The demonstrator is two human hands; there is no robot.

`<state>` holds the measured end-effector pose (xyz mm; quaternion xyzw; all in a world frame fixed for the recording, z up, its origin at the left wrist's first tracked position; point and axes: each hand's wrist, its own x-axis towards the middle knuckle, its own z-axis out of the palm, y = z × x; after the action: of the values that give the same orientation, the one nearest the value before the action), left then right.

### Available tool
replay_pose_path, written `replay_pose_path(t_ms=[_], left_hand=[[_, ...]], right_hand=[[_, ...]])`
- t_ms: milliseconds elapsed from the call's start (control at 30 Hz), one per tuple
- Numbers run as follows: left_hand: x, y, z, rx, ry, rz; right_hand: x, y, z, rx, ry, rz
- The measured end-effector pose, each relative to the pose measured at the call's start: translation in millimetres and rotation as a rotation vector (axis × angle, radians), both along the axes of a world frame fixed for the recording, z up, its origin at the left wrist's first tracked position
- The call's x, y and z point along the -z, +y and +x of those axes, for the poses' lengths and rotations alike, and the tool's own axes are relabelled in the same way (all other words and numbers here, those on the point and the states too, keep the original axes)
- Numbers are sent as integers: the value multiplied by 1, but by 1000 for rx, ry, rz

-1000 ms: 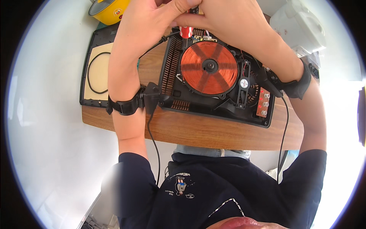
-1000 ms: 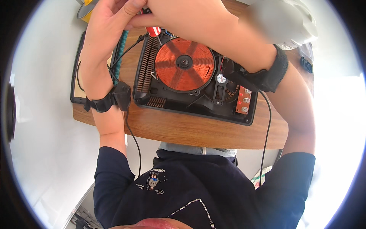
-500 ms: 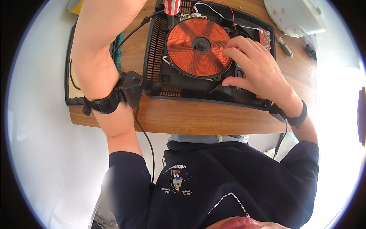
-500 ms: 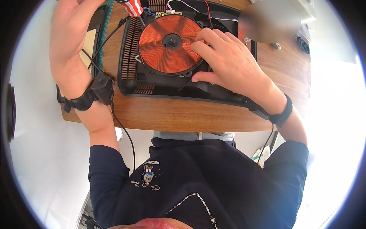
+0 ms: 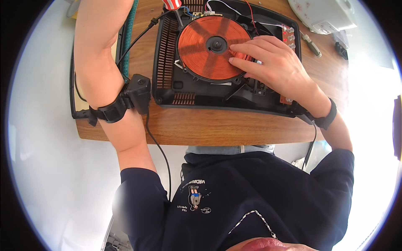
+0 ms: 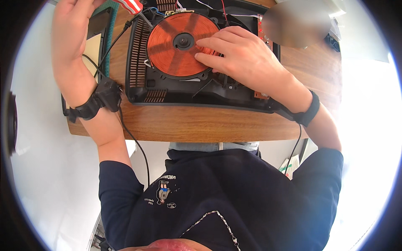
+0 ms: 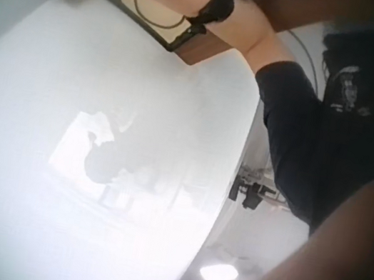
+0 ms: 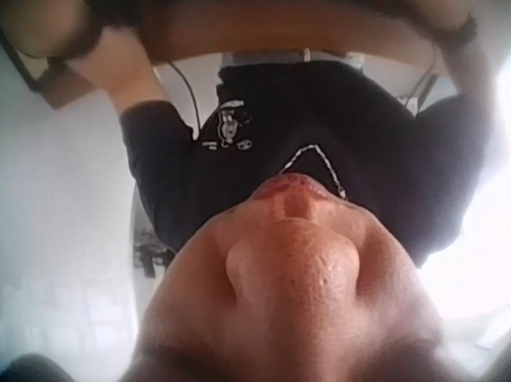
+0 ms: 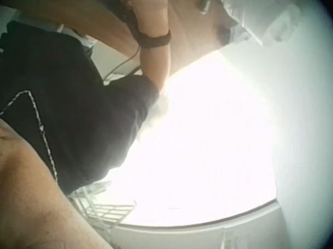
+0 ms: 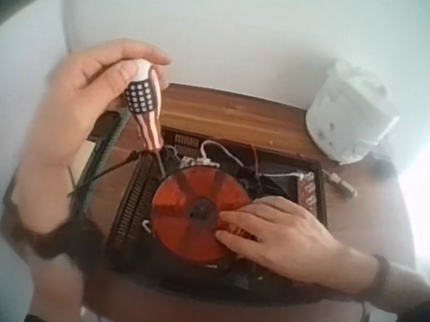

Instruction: The person assembles an electronic device by placing a copper coil onto a circuit board, connecting wires, and securing components with a screwdriver. The person uses a screwdriver to tighten screws and adjusts the coil's position multiple times.

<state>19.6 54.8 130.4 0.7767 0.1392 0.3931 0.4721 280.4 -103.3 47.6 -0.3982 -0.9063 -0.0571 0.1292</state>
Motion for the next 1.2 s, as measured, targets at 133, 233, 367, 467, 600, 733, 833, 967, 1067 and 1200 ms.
replay_pose_path(t_ms=[133,233,367,467,600,733,833,967,1067,1200], left_hand=[[16,1,6,-158,-1,127],[18,3,11,-183,32,157],[14,1,4,-119,26,272],[16,15,3,-4,8,164],[15,0,6,-76,51,230],[9,-15,13,-163,100,183],[14,-7,9,-138,80,190],[9,-8,11,-8,45,189],[16,6,9,112,3,72],[16,2,9,-37,45,172]], right_hand=[[-1,-1,6,-25,-22,18],[1,0,9,-35,-21,-12],[1,0,3,-55,-53,43],[2,0,1,-85,-88,78],[9,3,6,-151,-127,128],[11,0,5,-189,-192,195],[13,-4,2,-141,-173,137],[2,-7,-1,-125,-262,25],[0,-4,-1,-201,-301,10],[-5,-8,-3,-58,-124,-224]])
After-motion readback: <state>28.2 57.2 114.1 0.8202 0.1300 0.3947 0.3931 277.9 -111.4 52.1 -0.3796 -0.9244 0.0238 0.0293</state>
